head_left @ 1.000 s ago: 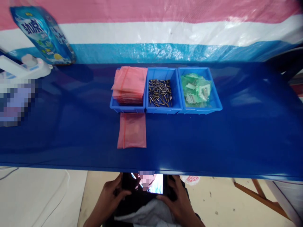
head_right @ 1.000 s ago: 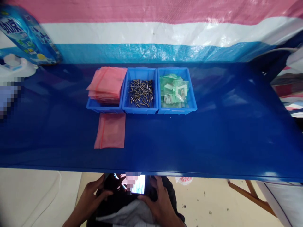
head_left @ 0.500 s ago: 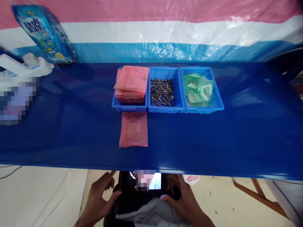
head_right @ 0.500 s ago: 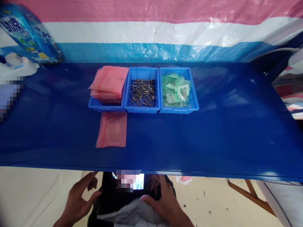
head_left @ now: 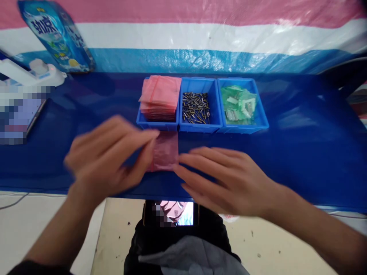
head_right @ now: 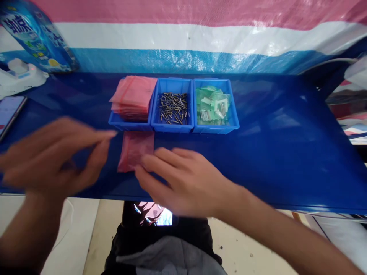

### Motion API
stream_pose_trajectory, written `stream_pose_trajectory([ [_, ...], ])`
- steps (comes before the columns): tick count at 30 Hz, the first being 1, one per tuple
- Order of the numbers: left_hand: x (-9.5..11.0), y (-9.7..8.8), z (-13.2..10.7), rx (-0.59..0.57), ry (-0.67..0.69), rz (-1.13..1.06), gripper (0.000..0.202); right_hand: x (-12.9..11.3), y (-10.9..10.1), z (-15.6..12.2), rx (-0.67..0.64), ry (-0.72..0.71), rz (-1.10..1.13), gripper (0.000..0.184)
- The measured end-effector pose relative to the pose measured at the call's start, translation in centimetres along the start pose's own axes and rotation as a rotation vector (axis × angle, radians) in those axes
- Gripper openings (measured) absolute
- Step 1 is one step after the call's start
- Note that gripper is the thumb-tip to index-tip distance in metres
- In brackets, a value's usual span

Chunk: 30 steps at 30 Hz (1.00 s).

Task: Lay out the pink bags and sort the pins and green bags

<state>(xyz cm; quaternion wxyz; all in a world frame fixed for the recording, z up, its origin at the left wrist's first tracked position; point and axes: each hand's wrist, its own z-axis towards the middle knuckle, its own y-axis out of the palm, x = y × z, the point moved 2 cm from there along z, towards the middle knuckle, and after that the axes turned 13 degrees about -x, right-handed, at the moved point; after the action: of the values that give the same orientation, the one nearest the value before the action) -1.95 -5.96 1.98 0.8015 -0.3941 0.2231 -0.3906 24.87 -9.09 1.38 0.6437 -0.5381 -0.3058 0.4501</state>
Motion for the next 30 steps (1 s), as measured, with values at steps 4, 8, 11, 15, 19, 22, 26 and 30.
stream_pose_trajectory([
  [4, -6.2, 3.3, 8.6, -0.218, 0.119, -0.033, 0.030, 3.4, 1.9, 6.0, -0.092, -0.181, -0.227, 0.033],
  [8, -9.3, 5.6, 10.1, -0.360, 0.205, -0.118, 0.043, 3.7, 3.2, 6.0, -0.048, -0.234, -0.187, 0.019],
  [11, -10.3, 6.0, 8.3, -0.321, 0.277, -0.142, 0.035, 3.7, 4.3, 5.1, 0.000, -0.210, -0.105, 0.031],
  [15, -11.2, 6.3, 6.0, -0.330, 0.168, -0.132, 0.059, 3.5, 5.3, 4.2, 0.114, -0.230, -0.097, 0.021],
  [19, -9.2, 5.9, 5.6, -0.157, 0.056, -0.275, 0.041, 3.7, 3.7, 3.1, 0.290, -0.126, 0.069, 0.011],
  [22, -6.0, 4.8, 6.1, 0.081, 0.000, -0.593, 0.026, 4.7, 1.6, 2.3, 0.415, 0.082, 0.299, 0.016],
  [26, -2.7, 4.6, 6.6, -0.239, -0.121, -1.242, 0.072, 6.7, 0.4, 1.5, 0.653, 0.229, 0.562, 0.020],
  [30, -1.5, 4.7, 7.1, -0.279, -0.175, -1.231, 0.028, 7.9, 1.1, 1.9, 0.857, 0.335, 0.739, 0.021],
])
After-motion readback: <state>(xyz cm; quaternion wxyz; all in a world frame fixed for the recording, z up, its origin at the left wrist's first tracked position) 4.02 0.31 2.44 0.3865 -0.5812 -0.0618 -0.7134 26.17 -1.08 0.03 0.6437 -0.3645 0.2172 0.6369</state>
